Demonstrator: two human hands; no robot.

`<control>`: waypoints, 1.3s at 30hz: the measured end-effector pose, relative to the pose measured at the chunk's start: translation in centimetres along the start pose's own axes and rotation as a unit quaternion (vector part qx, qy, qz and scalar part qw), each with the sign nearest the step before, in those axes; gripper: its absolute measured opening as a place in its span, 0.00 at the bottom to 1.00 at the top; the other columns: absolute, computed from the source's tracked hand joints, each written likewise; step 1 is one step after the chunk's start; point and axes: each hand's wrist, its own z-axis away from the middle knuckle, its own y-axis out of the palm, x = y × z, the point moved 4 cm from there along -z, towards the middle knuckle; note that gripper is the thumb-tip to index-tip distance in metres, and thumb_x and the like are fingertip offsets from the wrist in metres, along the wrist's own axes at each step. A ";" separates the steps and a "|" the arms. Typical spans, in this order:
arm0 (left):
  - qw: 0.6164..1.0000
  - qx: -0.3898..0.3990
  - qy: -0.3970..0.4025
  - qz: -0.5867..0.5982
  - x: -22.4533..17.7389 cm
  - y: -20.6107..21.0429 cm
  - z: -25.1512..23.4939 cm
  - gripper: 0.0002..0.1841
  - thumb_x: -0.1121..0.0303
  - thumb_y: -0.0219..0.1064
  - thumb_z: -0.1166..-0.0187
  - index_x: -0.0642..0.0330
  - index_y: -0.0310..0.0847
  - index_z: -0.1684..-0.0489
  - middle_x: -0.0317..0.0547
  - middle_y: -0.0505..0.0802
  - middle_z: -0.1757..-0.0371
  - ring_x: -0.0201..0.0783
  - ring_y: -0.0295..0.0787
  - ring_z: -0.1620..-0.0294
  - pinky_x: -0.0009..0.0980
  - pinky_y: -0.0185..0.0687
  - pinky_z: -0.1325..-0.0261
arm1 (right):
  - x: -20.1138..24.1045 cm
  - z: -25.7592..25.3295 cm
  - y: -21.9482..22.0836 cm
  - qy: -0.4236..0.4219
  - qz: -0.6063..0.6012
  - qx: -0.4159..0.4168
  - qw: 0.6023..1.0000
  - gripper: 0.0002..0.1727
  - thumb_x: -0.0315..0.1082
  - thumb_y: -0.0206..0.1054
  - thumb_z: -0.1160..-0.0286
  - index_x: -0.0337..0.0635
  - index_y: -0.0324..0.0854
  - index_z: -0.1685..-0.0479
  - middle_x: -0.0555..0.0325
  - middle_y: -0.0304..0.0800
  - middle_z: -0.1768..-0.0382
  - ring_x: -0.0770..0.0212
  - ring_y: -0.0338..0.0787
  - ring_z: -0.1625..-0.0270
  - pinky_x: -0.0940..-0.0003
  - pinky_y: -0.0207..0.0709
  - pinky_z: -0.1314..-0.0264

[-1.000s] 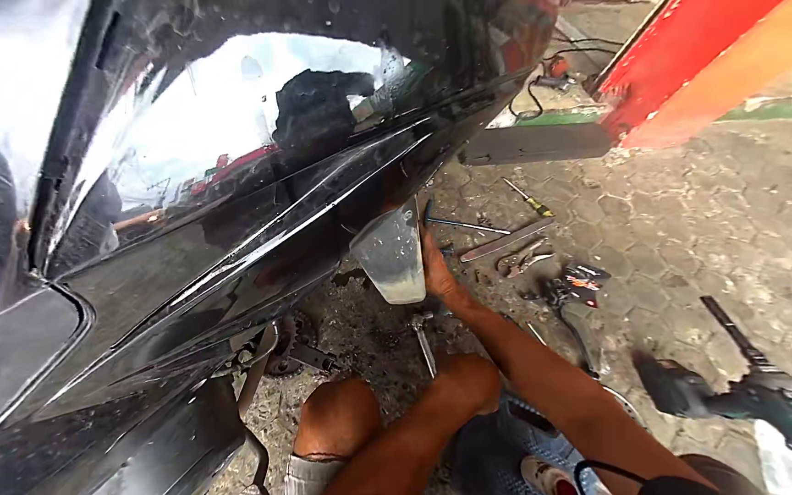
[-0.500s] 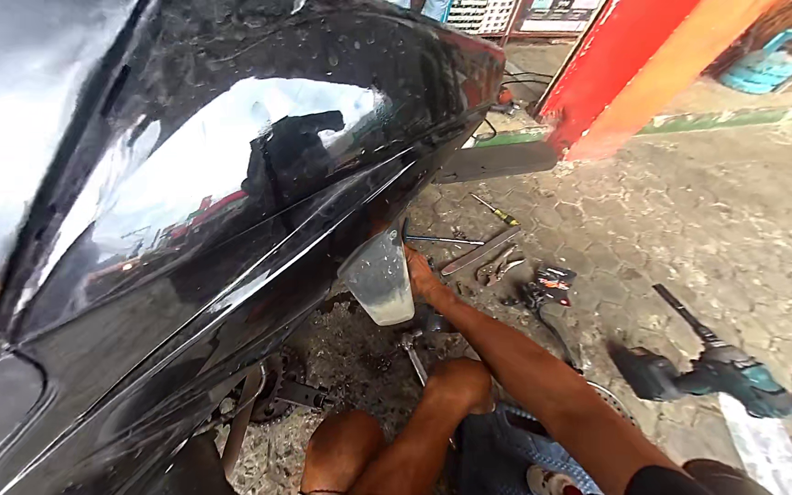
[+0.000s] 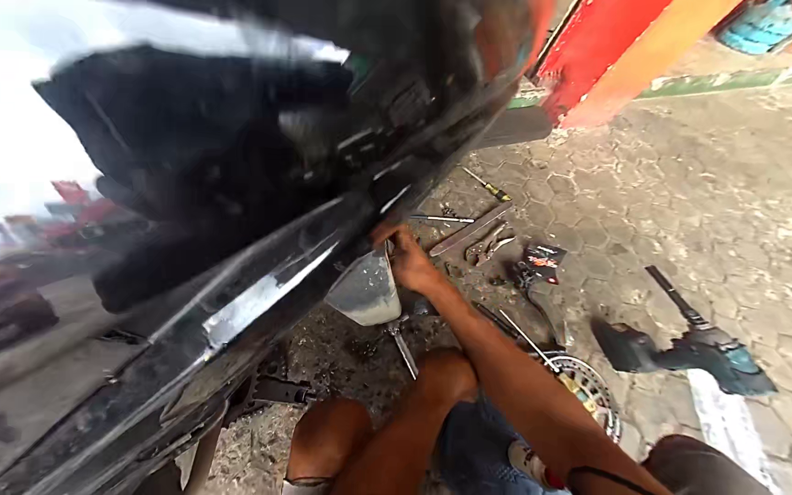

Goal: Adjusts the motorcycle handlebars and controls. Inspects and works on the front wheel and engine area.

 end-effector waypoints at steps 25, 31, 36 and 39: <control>0.997 -0.029 -0.022 -0.068 0.3 -1.2 2.8 0.20 0.57 0.72 0.24 0.68 0.84 0.47 0.62 0.90 0.42 0.62 0.87 0.38 0.66 0.81 0.44 | -7.6 0.6 1.1 0.014 0.176 -0.027 0.984 0.48 0.34 0.89 0.54 0.39 0.71 0.24 0.38 0.87 0.39 0.43 0.89 0.37 0.41 0.82 0.33; 0.997 -0.007 0.001 -0.075 0.2 -1.1 2.2 0.21 0.56 0.73 0.23 0.69 0.84 0.49 0.63 0.89 0.42 0.61 0.87 0.38 0.65 0.81 0.42 | -0.2 -0.1 0.5 0.071 0.228 0.003 0.971 0.41 0.42 0.85 0.45 0.39 0.74 0.28 0.37 0.90 0.50 0.37 0.91 0.46 0.33 0.82 0.45; 0.997 0.007 0.000 -0.071 -0.1 -1.8 0.9 0.21 0.54 0.73 0.23 0.69 0.85 0.54 0.62 0.91 0.48 0.59 0.88 0.44 0.64 0.81 0.45 | 6.7 -4.3 -0.1 0.114 0.260 0.025 0.959 0.28 0.53 0.72 0.33 0.42 0.82 0.40 0.43 0.93 0.53 0.41 0.92 0.46 0.33 0.81 0.47; 0.998 0.000 0.010 -0.068 -0.1 -2.2 0.0 0.22 0.52 0.73 0.24 0.68 0.87 0.55 0.62 0.91 0.48 0.60 0.89 0.44 0.65 0.81 0.44 | 7.0 -4.1 -0.1 0.107 0.232 0.019 0.967 0.28 0.52 0.72 0.31 0.44 0.80 0.37 0.45 0.93 0.53 0.43 0.93 0.47 0.34 0.82 0.48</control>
